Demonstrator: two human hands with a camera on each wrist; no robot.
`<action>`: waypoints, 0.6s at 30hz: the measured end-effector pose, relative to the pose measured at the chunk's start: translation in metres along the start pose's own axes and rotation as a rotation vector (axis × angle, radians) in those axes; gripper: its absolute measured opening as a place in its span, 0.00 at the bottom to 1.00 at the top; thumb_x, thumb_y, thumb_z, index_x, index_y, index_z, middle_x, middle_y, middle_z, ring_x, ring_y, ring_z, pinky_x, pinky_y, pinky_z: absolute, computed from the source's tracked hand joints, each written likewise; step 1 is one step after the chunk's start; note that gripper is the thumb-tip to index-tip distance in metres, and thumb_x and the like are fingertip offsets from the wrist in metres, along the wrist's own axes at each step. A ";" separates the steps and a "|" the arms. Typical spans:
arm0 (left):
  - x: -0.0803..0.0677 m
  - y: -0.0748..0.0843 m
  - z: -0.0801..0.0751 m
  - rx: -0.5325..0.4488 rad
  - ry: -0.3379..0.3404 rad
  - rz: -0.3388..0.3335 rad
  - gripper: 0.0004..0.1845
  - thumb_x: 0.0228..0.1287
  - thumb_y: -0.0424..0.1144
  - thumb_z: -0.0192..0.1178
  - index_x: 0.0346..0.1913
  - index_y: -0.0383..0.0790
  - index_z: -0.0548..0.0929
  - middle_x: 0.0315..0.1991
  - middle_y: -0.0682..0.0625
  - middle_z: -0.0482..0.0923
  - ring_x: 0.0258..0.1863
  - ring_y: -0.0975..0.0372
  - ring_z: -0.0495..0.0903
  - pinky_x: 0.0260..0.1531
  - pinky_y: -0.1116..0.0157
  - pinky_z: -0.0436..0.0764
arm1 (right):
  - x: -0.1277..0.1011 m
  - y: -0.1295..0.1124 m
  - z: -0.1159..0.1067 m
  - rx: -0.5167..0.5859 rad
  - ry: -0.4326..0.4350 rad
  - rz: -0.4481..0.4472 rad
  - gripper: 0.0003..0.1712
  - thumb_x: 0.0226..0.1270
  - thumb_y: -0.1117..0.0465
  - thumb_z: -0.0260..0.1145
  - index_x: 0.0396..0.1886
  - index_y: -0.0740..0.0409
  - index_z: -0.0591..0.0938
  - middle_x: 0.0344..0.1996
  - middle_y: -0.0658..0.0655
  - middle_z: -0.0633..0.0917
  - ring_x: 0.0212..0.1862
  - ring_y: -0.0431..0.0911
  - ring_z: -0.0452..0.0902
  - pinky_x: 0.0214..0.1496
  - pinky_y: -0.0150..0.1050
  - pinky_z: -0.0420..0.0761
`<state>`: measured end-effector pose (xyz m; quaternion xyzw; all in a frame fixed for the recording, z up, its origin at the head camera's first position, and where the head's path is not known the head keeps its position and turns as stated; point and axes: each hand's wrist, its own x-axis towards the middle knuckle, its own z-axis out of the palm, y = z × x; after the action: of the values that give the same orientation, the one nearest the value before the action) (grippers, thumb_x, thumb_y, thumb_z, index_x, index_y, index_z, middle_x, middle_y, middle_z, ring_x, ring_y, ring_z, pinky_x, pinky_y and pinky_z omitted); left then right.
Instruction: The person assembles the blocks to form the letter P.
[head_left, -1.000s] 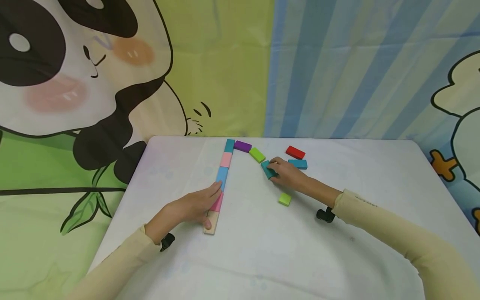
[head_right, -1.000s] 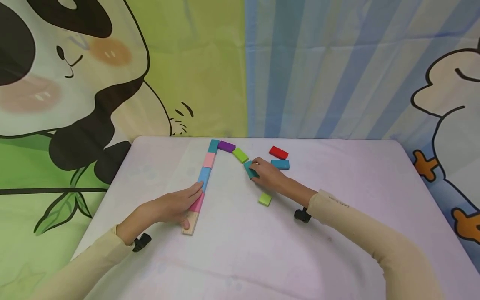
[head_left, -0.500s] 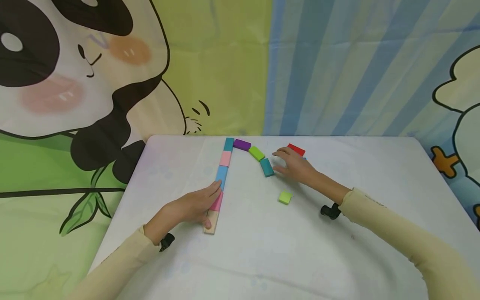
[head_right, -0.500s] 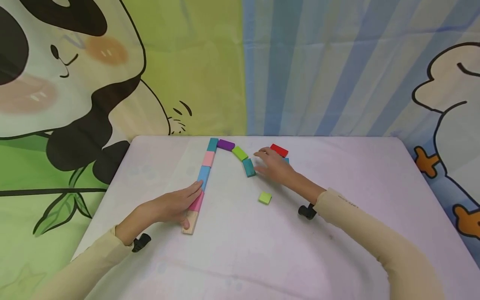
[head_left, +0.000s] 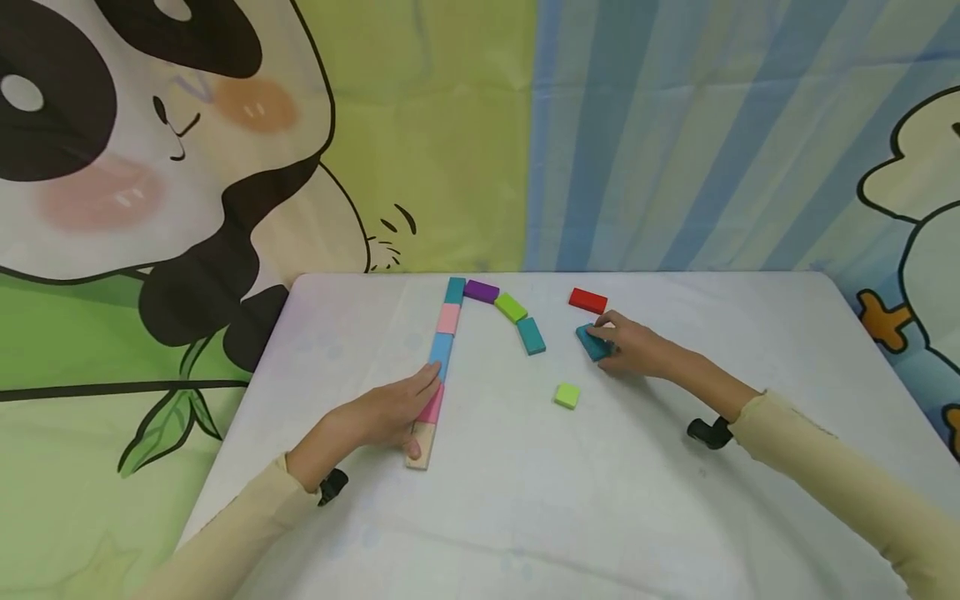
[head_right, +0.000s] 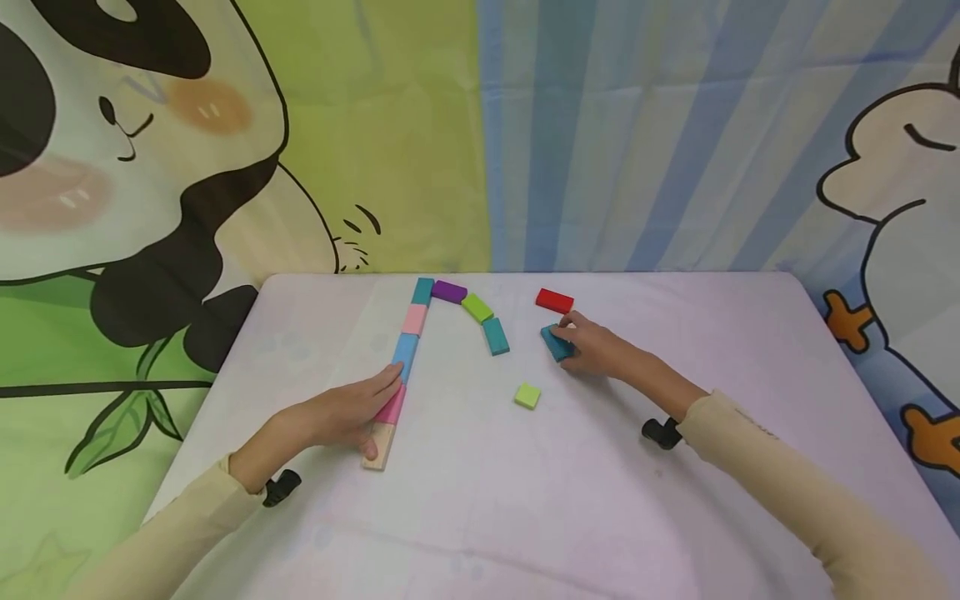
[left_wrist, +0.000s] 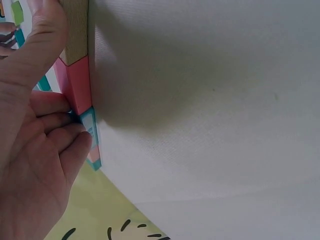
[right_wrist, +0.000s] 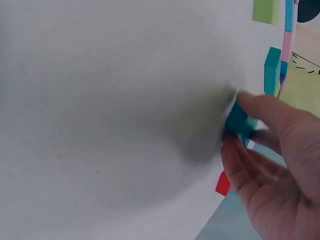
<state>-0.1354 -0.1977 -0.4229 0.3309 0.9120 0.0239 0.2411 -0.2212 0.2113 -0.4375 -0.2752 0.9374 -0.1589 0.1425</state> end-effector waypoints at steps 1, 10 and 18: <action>0.000 0.000 0.000 -0.001 0.000 0.000 0.61 0.47 0.58 0.69 0.76 0.30 0.47 0.79 0.38 0.38 0.78 0.48 0.44 0.73 0.54 0.59 | -0.001 -0.001 -0.002 0.002 -0.023 -0.009 0.35 0.60 0.63 0.70 0.67 0.66 0.71 0.64 0.68 0.69 0.48 0.52 0.78 0.52 0.47 0.83; -0.001 -0.001 0.003 0.002 -0.003 -0.002 0.61 0.48 0.58 0.68 0.76 0.30 0.47 0.79 0.38 0.38 0.79 0.48 0.44 0.73 0.54 0.60 | 0.007 -0.008 -0.002 0.067 -0.063 -0.088 0.30 0.59 0.60 0.72 0.60 0.65 0.75 0.59 0.63 0.77 0.48 0.49 0.78 0.53 0.46 0.83; 0.000 -0.004 0.003 -0.004 0.005 0.016 0.61 0.48 0.58 0.68 0.76 0.30 0.47 0.79 0.38 0.37 0.78 0.48 0.44 0.73 0.53 0.59 | 0.006 -0.050 0.021 0.116 0.005 -0.274 0.27 0.58 0.54 0.73 0.53 0.64 0.79 0.52 0.60 0.80 0.46 0.46 0.81 0.51 0.41 0.84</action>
<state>-0.1364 -0.2008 -0.4262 0.3376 0.9099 0.0286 0.2394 -0.1951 0.1634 -0.4387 -0.3916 0.8806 -0.2314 0.1328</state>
